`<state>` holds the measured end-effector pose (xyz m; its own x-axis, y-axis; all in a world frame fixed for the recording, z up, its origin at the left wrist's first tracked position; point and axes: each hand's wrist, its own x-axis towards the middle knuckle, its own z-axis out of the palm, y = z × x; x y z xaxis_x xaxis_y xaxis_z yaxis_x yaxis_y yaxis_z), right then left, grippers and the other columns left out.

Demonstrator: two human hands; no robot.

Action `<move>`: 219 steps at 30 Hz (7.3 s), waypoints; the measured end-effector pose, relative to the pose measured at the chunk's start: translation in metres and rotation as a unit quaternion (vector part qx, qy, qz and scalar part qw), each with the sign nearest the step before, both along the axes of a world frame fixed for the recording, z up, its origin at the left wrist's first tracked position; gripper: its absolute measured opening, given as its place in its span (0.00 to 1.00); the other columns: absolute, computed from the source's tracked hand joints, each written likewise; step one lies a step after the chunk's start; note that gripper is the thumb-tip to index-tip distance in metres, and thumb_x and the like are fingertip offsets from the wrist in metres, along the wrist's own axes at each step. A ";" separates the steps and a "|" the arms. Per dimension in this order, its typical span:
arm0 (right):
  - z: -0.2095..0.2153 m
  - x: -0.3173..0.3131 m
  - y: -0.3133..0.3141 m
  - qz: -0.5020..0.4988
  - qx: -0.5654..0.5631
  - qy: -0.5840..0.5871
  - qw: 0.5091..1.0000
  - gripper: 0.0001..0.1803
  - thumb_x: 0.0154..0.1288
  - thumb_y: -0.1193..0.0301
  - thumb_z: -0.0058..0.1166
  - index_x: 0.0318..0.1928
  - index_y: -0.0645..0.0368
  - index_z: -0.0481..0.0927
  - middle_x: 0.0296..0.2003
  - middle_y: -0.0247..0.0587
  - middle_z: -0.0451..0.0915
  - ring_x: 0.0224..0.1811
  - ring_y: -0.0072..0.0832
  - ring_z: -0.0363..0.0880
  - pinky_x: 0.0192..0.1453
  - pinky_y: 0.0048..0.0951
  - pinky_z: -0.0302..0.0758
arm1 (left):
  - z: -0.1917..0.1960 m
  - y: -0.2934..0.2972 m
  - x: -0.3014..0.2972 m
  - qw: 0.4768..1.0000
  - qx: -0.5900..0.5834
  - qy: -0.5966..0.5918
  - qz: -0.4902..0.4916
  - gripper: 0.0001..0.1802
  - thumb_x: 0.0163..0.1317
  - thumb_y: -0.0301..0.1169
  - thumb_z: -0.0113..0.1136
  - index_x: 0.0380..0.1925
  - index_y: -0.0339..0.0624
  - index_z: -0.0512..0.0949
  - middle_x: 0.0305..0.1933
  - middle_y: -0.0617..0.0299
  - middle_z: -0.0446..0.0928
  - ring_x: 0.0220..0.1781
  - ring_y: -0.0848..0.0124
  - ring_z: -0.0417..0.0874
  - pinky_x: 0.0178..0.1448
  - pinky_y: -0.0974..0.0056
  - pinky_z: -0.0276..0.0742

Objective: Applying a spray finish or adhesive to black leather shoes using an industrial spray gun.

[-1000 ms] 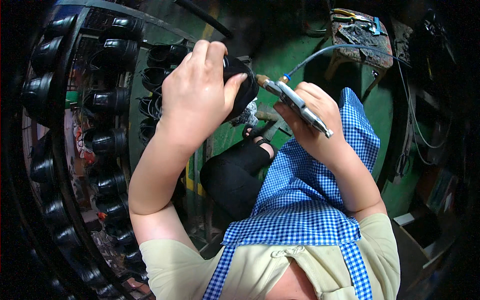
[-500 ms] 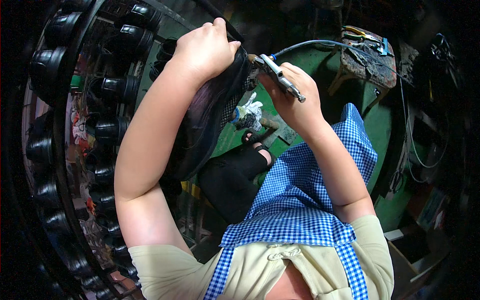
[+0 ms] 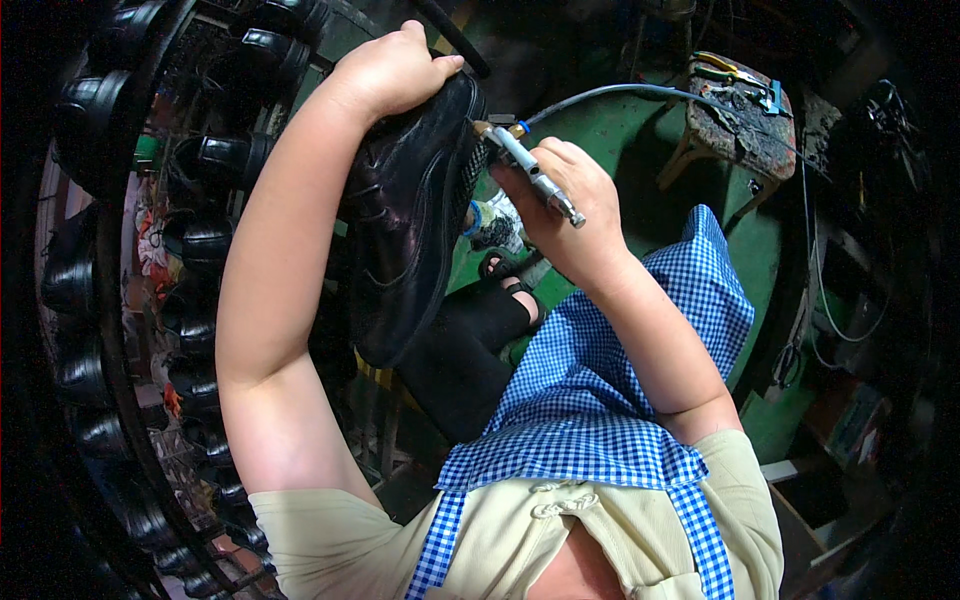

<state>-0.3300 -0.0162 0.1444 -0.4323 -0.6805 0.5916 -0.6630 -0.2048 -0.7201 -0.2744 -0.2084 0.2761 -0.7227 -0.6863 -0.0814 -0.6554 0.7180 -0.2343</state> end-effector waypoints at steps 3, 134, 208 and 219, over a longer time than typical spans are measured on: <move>0.002 0.008 0.004 0.013 -0.035 -0.003 0.999 0.12 0.61 0.69 0.65 0.27 0.59 0.75 0.23 0.42 0.72 0.28 0.40 0.74 0.31 0.37 0.72 | 0.006 -0.005 0.003 0.997 0.060 0.015 0.047 0.39 0.65 0.59 0.57 0.51 0.27 0.73 0.47 0.33 0.81 0.47 0.49 0.86 0.53 0.52 0.80; 0.003 -0.013 0.003 -0.048 0.047 0.034 0.997 0.11 0.63 0.64 0.62 0.29 0.56 0.79 0.27 0.40 0.77 0.34 0.39 0.79 0.36 0.38 0.77 | -0.007 0.007 -0.011 0.998 0.009 -0.037 0.045 0.44 0.65 0.64 0.50 0.57 0.29 0.73 0.55 0.37 0.79 0.59 0.46 0.81 0.64 0.49 0.74; -0.096 -0.035 0.066 0.178 0.165 -0.280 0.929 0.18 0.73 0.59 0.55 0.55 0.57 0.76 0.35 0.29 0.78 0.34 0.19 0.76 0.34 0.22 0.73 | -0.039 0.121 0.198 0.926 0.092 0.281 -0.235 0.15 0.58 0.40 0.68 0.28 0.37 0.81 0.30 0.56 0.80 0.38 0.58 0.83 0.66 0.49 0.74; -0.141 -0.094 0.049 0.080 0.135 -0.238 0.959 0.24 0.73 0.50 0.48 0.51 0.57 0.81 0.38 0.34 0.81 0.38 0.25 0.77 0.39 0.27 0.73 | 0.013 0.231 0.365 0.842 0.223 0.484 -0.082 0.17 0.53 0.37 0.76 0.27 0.37 0.77 0.28 0.55 0.78 0.30 0.55 0.81 0.33 0.56 0.72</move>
<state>-0.4241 0.0327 0.0031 -0.4861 -0.8615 0.1469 -0.2222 -0.0408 -0.9741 0.0903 0.0226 0.2891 -0.6804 -0.6286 0.3767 -0.2676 0.6916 0.6709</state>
